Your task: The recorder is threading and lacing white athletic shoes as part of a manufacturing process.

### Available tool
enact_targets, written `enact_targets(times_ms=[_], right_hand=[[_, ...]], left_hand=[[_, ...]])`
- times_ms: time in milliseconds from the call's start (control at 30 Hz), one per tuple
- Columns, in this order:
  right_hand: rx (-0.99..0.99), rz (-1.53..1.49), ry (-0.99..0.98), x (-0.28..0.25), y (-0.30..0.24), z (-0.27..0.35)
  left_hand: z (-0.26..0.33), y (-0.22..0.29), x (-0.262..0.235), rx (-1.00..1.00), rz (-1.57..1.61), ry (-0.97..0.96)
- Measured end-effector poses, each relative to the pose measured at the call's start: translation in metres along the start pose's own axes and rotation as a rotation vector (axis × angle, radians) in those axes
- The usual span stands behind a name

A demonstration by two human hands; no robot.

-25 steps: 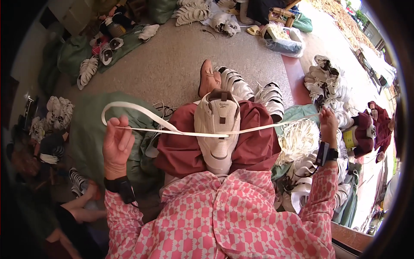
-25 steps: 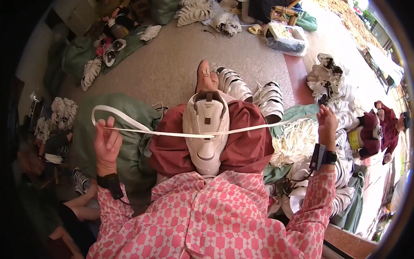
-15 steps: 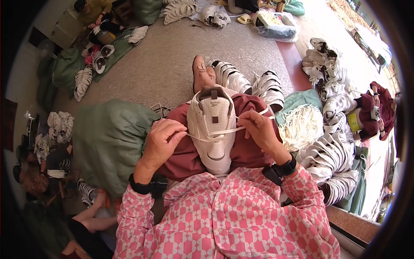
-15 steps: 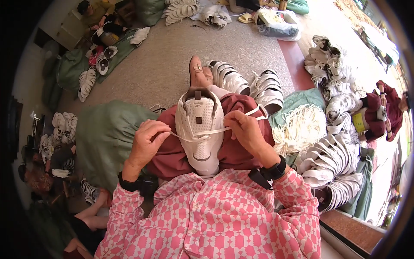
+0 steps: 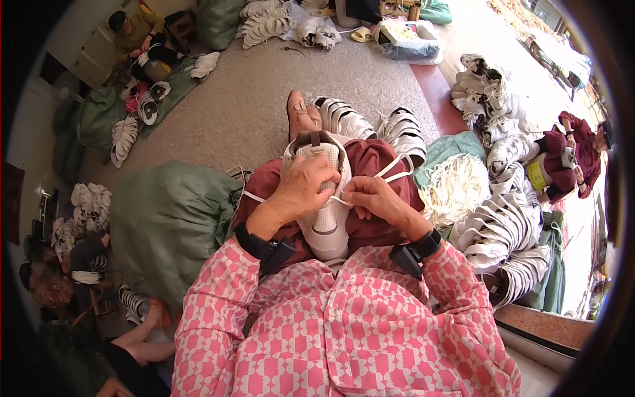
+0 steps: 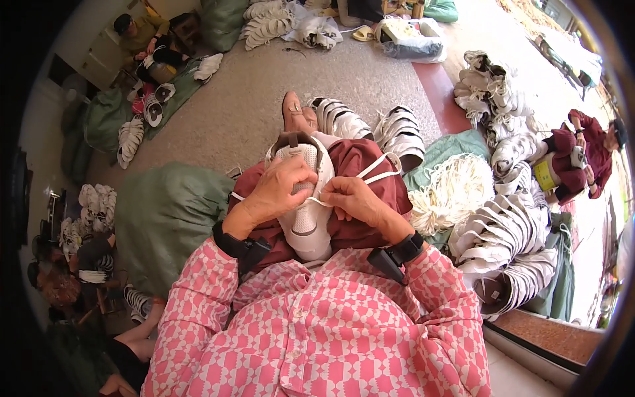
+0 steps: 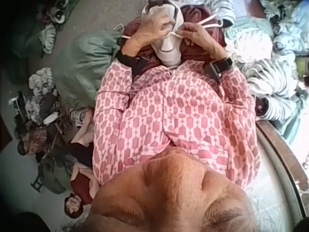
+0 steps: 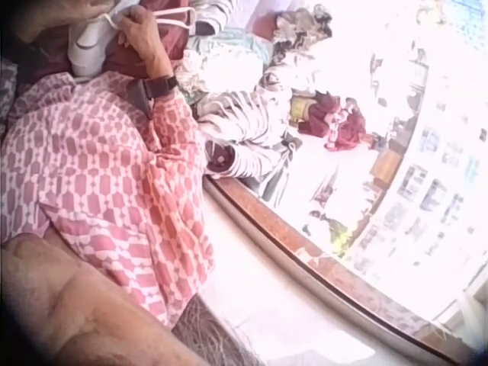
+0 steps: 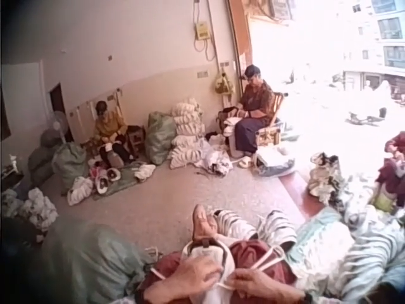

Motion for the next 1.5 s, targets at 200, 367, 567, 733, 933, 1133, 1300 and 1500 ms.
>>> enact_targets(times_ms=[200,367,567,733,933,1133,1300,1500], right_hand=[[0.097,-0.149,-0.127,-0.005,0.003,-0.016],[0.179,-0.402,-0.222,-0.007,0.005,-0.018],[-0.037,0.361,0.019,-0.019,-0.032,-0.012],[-0.407,0.61,0.116,-0.015,-0.061,-0.004],[-0.488,0.585,-0.044,-0.022,-0.057,-0.017],[-0.56,0.701,0.062,-0.025,-0.048,-0.021],[-0.659,0.756,0.152,-0.029,-0.04,-0.019],[-0.591,0.645,0.014,-0.029,-0.053,-0.015]], left_hand=[[-0.001,-0.003,0.007,-0.022,0.013,0.009],[-0.001,-0.003,0.009,-0.006,0.009,0.036],[0.001,-0.004,0.009,0.001,0.035,0.025],[0.005,-0.003,0.006,0.067,0.075,0.106],[0.004,-0.003,0.005,0.082,0.084,0.09],[0.004,-0.003,0.004,0.089,0.066,0.072],[0.003,0.0,0.005,0.134,-0.007,0.121],[0.003,0.006,0.005,0.143,-0.062,0.133]])
Point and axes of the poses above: each hand's wrist, its own z-axis away from the middle knuckle, its own x-axis out of the palm, y = z × x, the point moved 4 cm from there along -z, towards the middle knuckle, and after that the axes turned 5 degrees about x, right-handed, at the moved point
